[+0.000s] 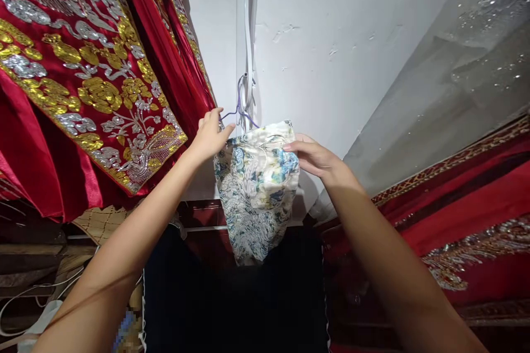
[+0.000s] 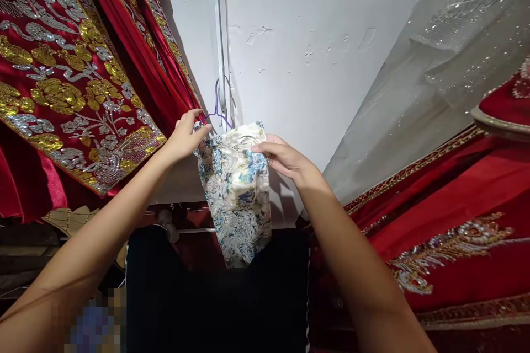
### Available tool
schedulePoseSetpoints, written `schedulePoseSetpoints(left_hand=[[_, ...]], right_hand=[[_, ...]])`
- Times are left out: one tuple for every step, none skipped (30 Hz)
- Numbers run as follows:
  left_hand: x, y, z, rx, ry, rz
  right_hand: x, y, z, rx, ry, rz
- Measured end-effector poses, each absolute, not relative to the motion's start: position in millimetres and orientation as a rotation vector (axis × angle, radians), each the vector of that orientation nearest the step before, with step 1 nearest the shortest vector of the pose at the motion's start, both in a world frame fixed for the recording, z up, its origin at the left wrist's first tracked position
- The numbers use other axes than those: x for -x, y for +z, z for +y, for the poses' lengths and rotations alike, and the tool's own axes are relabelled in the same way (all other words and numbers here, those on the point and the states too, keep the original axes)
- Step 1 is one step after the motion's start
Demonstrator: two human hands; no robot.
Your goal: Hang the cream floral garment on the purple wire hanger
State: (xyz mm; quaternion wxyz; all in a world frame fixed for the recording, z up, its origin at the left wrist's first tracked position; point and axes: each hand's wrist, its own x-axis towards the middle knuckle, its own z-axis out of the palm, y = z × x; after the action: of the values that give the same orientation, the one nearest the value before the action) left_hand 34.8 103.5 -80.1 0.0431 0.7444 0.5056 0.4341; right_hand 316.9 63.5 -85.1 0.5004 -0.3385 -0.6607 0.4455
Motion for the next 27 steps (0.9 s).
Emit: schedulePoseSetpoints(left_hand=[[-31,-83,107,-2.290,1.328,1.546],[-28,-85,109,-2.303,1.352,1.532],[-26,-86,111,-2.309,1.395,1.510],[-24,-85,113,-2.308,1.445,1.480],[-22,-83,114,-2.302,1.496,1.446],[-20,-79,114,-2.299,1.539,1.408],[-18,-76,114,-2.304,1.566,1.366],[-16,-72,114,-2.314,1.572,1.330],[-13,-69,114,-2.319,1.565,1.308],[-11,-66,114,-2.312,1.554,1.306],[-9,-64,114,-2.293,1.547,1.314],[-7,-64,114,-2.255,1.555,1.318],[-5,-66,113,-2.197,1.584,1.302],[-4,-68,112,-2.124,1.632,1.261],[-4,-72,110,-2.045,1.691,1.197],[-4,-77,106,-1.964,1.753,1.121],[-6,-82,101,-1.890,1.805,1.043],[-9,-88,95,-1.828,1.836,0.973],[-12,-93,87,-1.785,1.843,0.912],[-15,-97,79,-1.756,1.829,0.854],[-20,-101,71,-1.738,1.793,0.799],[-24,-103,63,-1.730,1.746,0.745],[-29,-104,55,-1.731,1.696,0.690],[-34,-104,48,-1.734,1.650,0.631],[-40,-103,42,-1.733,1.605,0.572],[-46,-101,36,-1.724,1.558,0.514],[-52,-99,32,-1.708,1.512,0.456]], right_hand=[[-316,-80,63,0.821,1.098,-1.587],[-314,-74,64,0.824,1.131,-1.554],[-312,-68,66,0.826,1.161,-1.509],[-310,-62,69,0.820,1.168,-1.461],[-308,-55,72,0.814,1.185,-1.439],[-306,-49,75,0.800,1.214,-1.431],[-305,-43,76,0.776,1.261,-1.433],[-303,-38,77,0.740,1.323,-1.435],[-301,-34,75,0.700,1.390,-1.427],[-298,-30,73,0.666,1.452,-1.408],[-295,-28,68,0.645,1.510,-1.394],[-290,-27,63,0.640,1.554,-1.397],[-284,-28,58,0.645,1.575,-1.420],[-277,-31,52,0.654,1.579,-1.461],[-269,-36,47,0.657,1.568,-1.512],[-261,-44,43,0.648,1.551,-1.568],[-253,-53,40,0.633,1.521,-1.621],[-246,-64,38,0.628,1.474,-1.676],[-240,-75,37,0.641,1.403,-1.734],[-237,-87,37,0.677,1.293,-1.798],[-236,-98,39,0.729,1.136,-1.868],[-237,-108,41,0.779,0.951,-1.947],[-239,-117,44,0.811,0.756,-2.030],[-242,-124,47,0.815,0.572,-2.112],[-245,-130,50,0.799,0.410,-2.189],[-247,-136,53,0.775,0.281,-2.258],[-248,-141,55,0.759,0.185,-2.311]])
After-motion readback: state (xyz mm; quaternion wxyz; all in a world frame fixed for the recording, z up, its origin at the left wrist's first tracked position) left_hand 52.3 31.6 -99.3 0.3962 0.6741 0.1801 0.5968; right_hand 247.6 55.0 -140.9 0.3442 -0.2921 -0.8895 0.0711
